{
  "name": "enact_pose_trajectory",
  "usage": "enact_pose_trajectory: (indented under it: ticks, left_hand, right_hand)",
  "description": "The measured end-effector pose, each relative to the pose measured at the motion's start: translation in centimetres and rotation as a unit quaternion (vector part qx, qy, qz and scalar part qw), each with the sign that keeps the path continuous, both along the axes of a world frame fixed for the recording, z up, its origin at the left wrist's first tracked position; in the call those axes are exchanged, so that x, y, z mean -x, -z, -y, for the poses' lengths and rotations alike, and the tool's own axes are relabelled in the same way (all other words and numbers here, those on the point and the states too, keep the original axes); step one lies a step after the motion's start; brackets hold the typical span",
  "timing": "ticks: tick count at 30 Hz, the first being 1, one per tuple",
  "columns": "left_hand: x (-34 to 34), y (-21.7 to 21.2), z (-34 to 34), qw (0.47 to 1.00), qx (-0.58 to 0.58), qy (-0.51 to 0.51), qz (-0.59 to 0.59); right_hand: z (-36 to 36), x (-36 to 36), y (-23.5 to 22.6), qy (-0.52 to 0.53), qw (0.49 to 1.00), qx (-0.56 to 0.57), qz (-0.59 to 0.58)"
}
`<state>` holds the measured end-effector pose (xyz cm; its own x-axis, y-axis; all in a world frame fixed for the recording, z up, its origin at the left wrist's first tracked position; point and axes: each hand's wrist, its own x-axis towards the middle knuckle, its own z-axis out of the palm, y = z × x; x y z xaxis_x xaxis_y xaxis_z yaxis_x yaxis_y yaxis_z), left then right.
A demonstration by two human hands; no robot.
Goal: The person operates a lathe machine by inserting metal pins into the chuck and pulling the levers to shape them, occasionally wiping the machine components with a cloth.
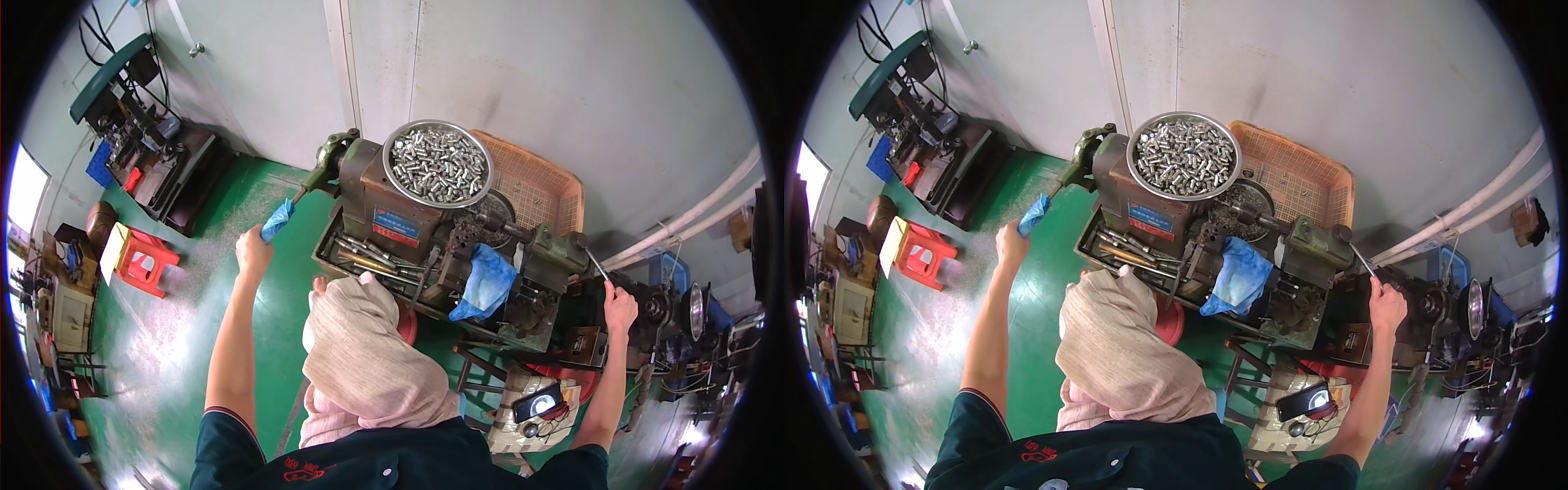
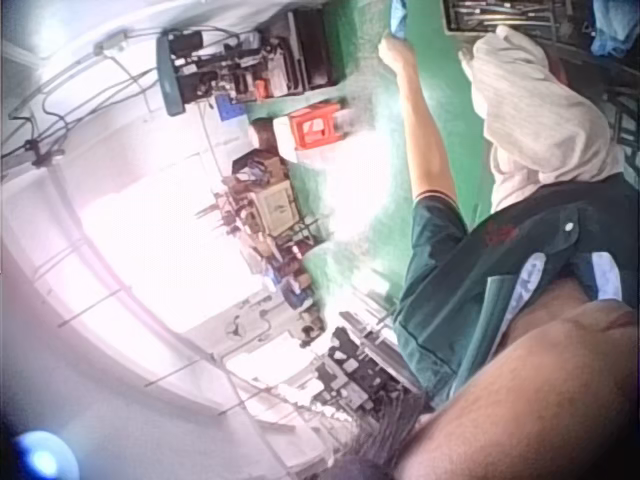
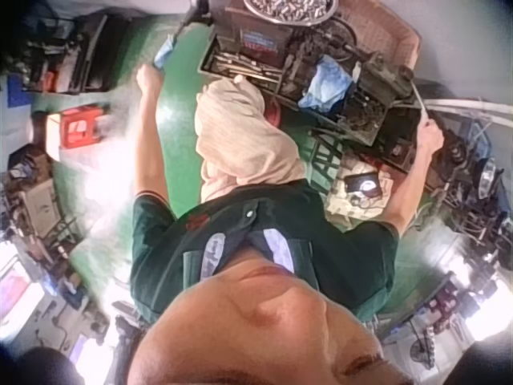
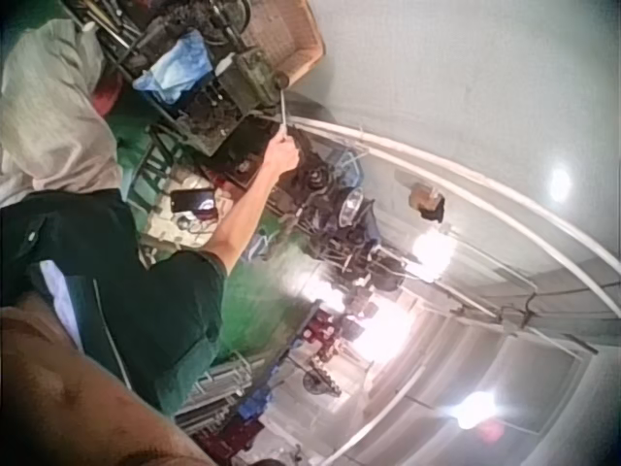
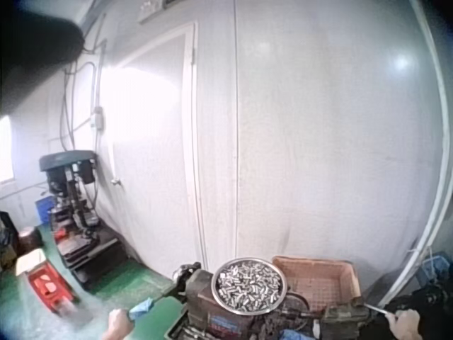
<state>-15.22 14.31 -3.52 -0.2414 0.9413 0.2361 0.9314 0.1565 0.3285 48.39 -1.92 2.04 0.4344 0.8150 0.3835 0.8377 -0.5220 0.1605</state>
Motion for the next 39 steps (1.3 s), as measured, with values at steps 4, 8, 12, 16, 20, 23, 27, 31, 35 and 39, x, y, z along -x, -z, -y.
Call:
enact_pose_trajectory:
  ticks: [4, 8, 12, 16, 20, 23, 27, 31, 35, 39]
  left_hand:
    - [0.4, 0.5, -0.2, 1.000, 0.001, 0.003, -0.005]
    - [-0.1, 0.2, 0.0, 1.000, -0.012, 0.006, 0.002]
    - [0.3, 0.3, 0.0, 1.000, -0.019, 0.014, 0.006]
    - [0.5, 0.4, 0.0, 1.000, -0.021, 0.008, -0.002]
    - [0.1, 0.2, 0.0, 1.000, -0.013, 0.006, -0.005]
    - [0.0, 0.2, -0.1, 1.000, -0.014, -0.001, -0.008]
    - [0.1, 0.4, -0.1, 1.000, -0.002, -0.008, -0.011]
    - [0.6, 0.6, 0.2, 1.000, 0.001, -0.010, -0.021]
    - [-0.2, 0.7, 0.4, 0.999, 0.017, -0.037, -0.020]
    - [-1.5, 0.3, 1.5, 0.998, 0.038, -0.056, 0.003]
  right_hand:
    - [0.0, 0.1, 0.1, -0.002, 1.000, -0.008, 0.009]
    - [0.1, -0.1, 0.3, 0.008, 1.000, 0.000, 0.003]
    - [0.0, -0.2, 0.2, 0.017, 0.999, 0.014, -0.031]
    - [-1.0, -0.9, 0.1, 0.005, 1.000, 0.014, 0.006]
    - [-5.5, -3.4, 0.8, -0.012, 0.984, -0.118, 0.133]
    - [-11.6, -0.1, -0.2, -0.015, 0.988, -0.131, 0.082]
    - [-19.4, 8.6, 1.9, -0.233, 0.942, -0.170, -0.172]
    - [-21.4, 17.5, 2.1, -0.311, 0.846, 0.015, -0.433]
    - [-21.6, 19.1, 3.0, -0.325, 0.785, 0.056, -0.523]
    - [-21.7, 19.3, 4.3, -0.349, 0.756, 0.044, -0.553]
